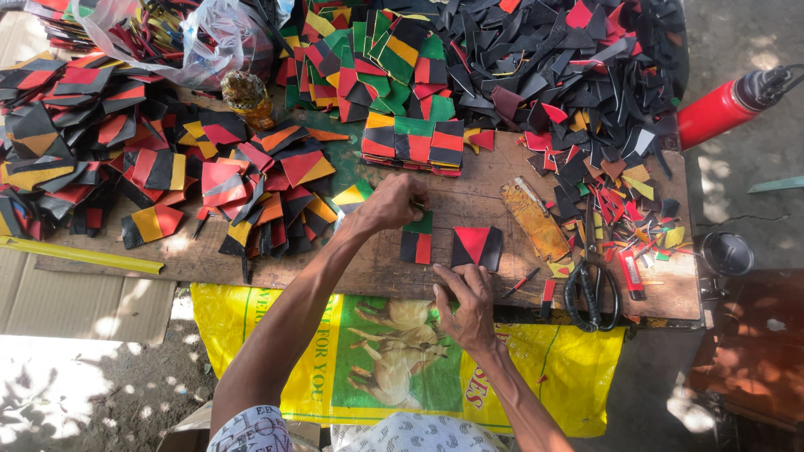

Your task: The person uses a utility knife and a wooden template to cut small, multi-colored rubber pieces on a wooden table. They repeatedly position the template, press down, and slice along its edge, then trim the cut pieces with scissors. The finished pieces are stacked on the table.

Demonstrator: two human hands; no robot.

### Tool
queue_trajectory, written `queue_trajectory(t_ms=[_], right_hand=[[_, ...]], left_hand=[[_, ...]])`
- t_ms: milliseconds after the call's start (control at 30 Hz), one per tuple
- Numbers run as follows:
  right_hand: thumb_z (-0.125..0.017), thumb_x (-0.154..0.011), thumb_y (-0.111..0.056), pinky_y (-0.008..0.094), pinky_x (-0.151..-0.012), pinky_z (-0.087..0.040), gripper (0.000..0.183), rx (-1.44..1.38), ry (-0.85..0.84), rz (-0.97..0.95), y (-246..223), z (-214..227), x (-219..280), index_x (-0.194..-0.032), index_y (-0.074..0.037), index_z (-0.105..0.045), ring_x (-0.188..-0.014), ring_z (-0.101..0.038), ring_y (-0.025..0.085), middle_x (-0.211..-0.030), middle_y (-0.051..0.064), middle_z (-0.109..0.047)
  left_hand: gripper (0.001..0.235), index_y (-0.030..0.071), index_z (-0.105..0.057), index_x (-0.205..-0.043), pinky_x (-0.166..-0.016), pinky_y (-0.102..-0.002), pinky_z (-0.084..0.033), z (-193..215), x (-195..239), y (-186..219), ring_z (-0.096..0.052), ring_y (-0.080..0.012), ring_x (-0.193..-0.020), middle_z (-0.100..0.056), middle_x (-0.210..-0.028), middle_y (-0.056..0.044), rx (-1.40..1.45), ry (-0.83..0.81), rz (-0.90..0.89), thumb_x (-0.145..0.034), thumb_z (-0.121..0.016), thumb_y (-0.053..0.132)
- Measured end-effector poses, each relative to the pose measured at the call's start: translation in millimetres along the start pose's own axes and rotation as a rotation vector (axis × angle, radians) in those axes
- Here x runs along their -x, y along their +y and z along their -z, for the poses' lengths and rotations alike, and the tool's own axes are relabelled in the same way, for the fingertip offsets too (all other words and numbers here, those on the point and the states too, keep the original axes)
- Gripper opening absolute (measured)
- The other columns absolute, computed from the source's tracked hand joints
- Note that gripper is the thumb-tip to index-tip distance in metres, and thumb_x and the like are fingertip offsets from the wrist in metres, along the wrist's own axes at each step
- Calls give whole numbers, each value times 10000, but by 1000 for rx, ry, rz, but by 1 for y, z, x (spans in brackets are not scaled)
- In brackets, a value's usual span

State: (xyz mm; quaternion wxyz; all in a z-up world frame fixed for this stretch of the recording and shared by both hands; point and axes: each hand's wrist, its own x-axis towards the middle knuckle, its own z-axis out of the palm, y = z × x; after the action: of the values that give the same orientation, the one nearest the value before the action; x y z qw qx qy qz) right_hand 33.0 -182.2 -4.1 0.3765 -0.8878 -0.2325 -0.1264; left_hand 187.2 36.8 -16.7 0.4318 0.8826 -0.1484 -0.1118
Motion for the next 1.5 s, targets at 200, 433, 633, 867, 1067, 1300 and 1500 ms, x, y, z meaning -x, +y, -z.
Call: queue_trajectory(t_ms=[200,433,633,867,1067,1300,1500], right_hand=[[-752,-815,-70,437,-805,-443,370,8,-6,2,0,0,0,-1183,-40,-729,-890,-556,282,-951,100,-593],[-745,-819,-73,437,-815,-437,391,12,-4,11,1,-1,0,-1208,-53,-719,-900,-547,275,-962,96,-585],[-711,-835,-65,436,-807,-401,479,79,-68,17,-3,0,-2,-1311,-112,-696,-886,-505,260,-935,74,-557],[-682,-799,-35,449,-784,-391,562,162,-191,26,-11,6,-10,-1355,-117,-656,-888,-496,282,-928,94,-531],[-670,-804,-28,452,-780,-395,537,163,-218,5,-16,10,-16,-1335,-103,-660,-892,-505,288,-928,97,-537],[-670,-809,-33,451,-776,-392,549,134,-163,26,-11,8,-10,-1351,-121,-662,-871,-497,288,-920,86,-534],[-673,-822,-30,449,-817,-397,556,110,-68,84,-6,2,-5,-1365,-144,-659,-872,-500,279,-916,68,-532]], left_hand=[[251,2,-776,-936,-788,-331,-614,2,2,4,-772,-212,-844,-793,-913,-116,4,-8,47,-691,-810,-42],[269,1,-773,-960,-778,-318,-622,4,3,5,-779,-198,-842,-794,-932,-119,42,-9,70,-699,-801,-54],[279,4,-780,-970,-774,-312,-625,2,2,3,-779,-194,-839,-795,-938,-133,33,-17,93,-700,-793,-66],[268,16,-748,-930,-743,-437,-551,2,9,20,-691,-312,-851,-732,-851,-154,-369,124,-123,-673,-814,-23],[366,1,-698,-886,-761,-465,-474,-3,27,26,-575,-348,-926,-601,-985,-215,-509,287,-132,-581,-882,87],[290,-11,-715,-1060,-850,-451,-456,50,70,0,-537,-329,-997,-567,-1070,-184,-419,575,55,-838,-816,146],[362,-7,-718,-1022,-811,-467,-432,50,91,14,-512,-339,-958,-542,-1042,-201,-483,502,249,-759,-855,200]])
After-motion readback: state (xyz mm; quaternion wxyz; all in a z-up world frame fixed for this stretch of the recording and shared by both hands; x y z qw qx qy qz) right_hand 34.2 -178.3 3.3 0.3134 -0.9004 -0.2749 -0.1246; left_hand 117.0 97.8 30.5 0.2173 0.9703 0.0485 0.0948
